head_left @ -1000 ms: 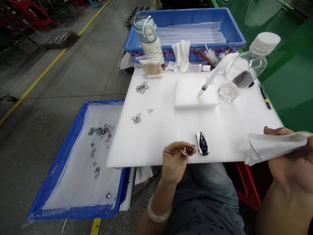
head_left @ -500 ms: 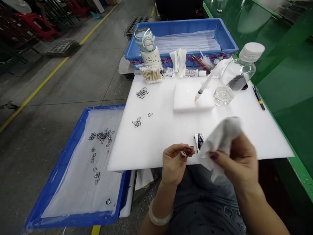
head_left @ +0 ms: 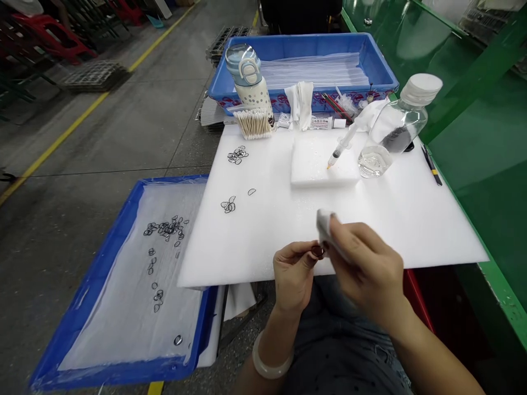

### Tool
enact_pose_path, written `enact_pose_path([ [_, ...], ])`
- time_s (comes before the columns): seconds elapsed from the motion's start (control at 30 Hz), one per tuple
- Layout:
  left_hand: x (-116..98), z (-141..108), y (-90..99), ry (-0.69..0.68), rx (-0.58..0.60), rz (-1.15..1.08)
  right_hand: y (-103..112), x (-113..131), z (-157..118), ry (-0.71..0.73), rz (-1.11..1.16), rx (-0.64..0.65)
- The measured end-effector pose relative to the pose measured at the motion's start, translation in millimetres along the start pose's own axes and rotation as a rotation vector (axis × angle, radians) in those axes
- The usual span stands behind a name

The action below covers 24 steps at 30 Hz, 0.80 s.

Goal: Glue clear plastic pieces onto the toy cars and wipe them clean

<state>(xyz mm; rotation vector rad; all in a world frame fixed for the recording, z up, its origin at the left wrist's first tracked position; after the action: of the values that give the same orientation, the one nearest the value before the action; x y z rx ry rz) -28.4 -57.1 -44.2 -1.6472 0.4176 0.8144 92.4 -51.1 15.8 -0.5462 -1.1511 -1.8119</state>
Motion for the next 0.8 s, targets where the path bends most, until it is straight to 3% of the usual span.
enact_pose_path([
  [0.1, -1, 1, 1.2, -0.008, 0.022, -0.012, 18, -20, 1, -0.120, 0.096, -0.189],
  [0.2, -2, 3, 3.4, -0.011, 0.044, -0.017, 41, -43, 7, -0.248, 0.409, -0.411],
  [0.27, -2, 4, 4.4, -0.013, 0.053, -0.016, 54, -53, 12, -0.283, 0.660, -0.442],
  [0.37, -2, 5, 4.7, -0.017, 0.057, -0.006, 66, -59, 16, -0.401, 0.889, -0.353],
  [0.6, -1, 4, 5.9, -0.056, 0.065, 0.049, 68, -69, 4, -0.556, 0.629, -0.197],
  [0.7, 0, 5, 7.4, -0.088, 0.094, 0.084, 73, -75, 3, -0.599, 0.658, -0.276],
  [0.8, -4, 5, 8.8, -0.116, 0.142, 0.147, 81, -79, 4, -0.658, 0.719, -0.468],
])
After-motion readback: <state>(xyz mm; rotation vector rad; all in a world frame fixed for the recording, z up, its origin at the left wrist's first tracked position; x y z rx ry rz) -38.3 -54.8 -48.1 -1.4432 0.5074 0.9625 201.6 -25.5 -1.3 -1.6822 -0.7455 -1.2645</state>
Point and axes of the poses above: each hand's wrist, its own z-axis towards the middle knuckle, its own y-axis out of the back of the hand, x = y × z, the point moved 1 cm from there along z, towards the middle knuckle, and after that the axes turned 11 degrees about -y, right-handed, at the moved point
